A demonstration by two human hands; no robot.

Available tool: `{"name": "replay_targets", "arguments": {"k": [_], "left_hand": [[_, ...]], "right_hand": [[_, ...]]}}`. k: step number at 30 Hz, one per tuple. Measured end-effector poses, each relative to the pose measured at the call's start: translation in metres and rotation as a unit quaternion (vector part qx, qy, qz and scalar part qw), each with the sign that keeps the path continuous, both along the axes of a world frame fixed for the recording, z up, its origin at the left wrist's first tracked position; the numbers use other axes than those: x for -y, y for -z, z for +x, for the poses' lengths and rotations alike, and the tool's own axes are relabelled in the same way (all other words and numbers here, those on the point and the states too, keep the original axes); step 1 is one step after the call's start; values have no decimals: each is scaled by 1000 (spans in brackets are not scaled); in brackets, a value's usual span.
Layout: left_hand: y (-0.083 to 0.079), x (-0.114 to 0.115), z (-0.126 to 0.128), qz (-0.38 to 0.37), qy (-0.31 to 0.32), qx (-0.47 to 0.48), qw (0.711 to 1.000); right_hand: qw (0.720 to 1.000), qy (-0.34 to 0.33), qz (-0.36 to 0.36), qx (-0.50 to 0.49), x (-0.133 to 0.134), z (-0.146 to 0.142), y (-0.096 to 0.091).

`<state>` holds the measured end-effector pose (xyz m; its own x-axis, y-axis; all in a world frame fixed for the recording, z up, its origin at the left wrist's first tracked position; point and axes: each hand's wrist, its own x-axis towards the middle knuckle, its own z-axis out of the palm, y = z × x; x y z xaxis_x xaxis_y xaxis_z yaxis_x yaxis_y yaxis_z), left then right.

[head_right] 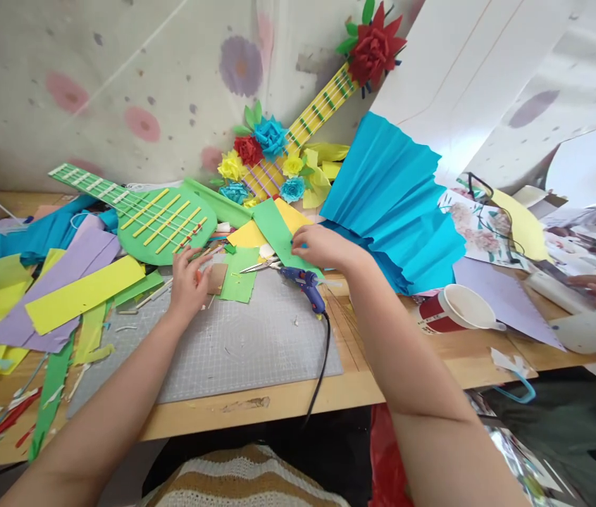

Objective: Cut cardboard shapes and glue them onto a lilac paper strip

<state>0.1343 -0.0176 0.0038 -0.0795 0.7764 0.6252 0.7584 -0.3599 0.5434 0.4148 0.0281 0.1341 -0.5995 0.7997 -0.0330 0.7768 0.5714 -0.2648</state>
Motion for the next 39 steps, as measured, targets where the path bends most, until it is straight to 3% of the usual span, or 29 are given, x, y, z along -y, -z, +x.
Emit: {"name": "replay_targets", "arguments": {"k": [5, 8, 10, 15, 20, 22, 24, 27, 29, 30, 33, 36, 39], "left_hand": [[2, -1, -6, -9, 4, 22, 1000], [2, -1, -8, -28, 11, 33, 999], [-2, -1, -8, -32, 11, 38, 999], [-23, -3, -3, -42, 13, 56, 997], [-41, -17, 37, -96, 95, 142, 981], [-48, -23, 62, -162, 151, 233, 947], [-57, -29, 87, -257, 196, 349, 880], [-74, -41, 119, -414, 240, 516, 710], [-83, -54, 135, -475, 227, 575, 626], [-86, -62, 143, -497, 214, 591, 598], [-87, -84, 162, -528, 188, 615, 554], [-78, -100, 179, -538, 163, 613, 555], [-66, -109, 190, -542, 137, 604, 568]], "right_hand": [[984, 71, -31, 159, -37, 46, 41], [982, 95, -17, 165, -41, 55, 57], [982, 101, 14, 161, -42, 55, 58], [981, 175, 75, 34, -47, 46, 43], [957, 236, 38, -167, -50, 50, 45], [942, 236, 19, -236, -48, 53, 49], [924, 240, 2, -298, -45, 55, 52], [903, 232, -38, -360, -41, 54, 51], [903, 203, -71, -371, -37, 49, 47], [907, 186, -85, -368, -35, 47, 44], [923, 145, -112, -340, -29, 38, 34], [937, 120, -132, -301, -26, 36, 28], [959, 175, -15, -222, -30, 48, 30]]}}
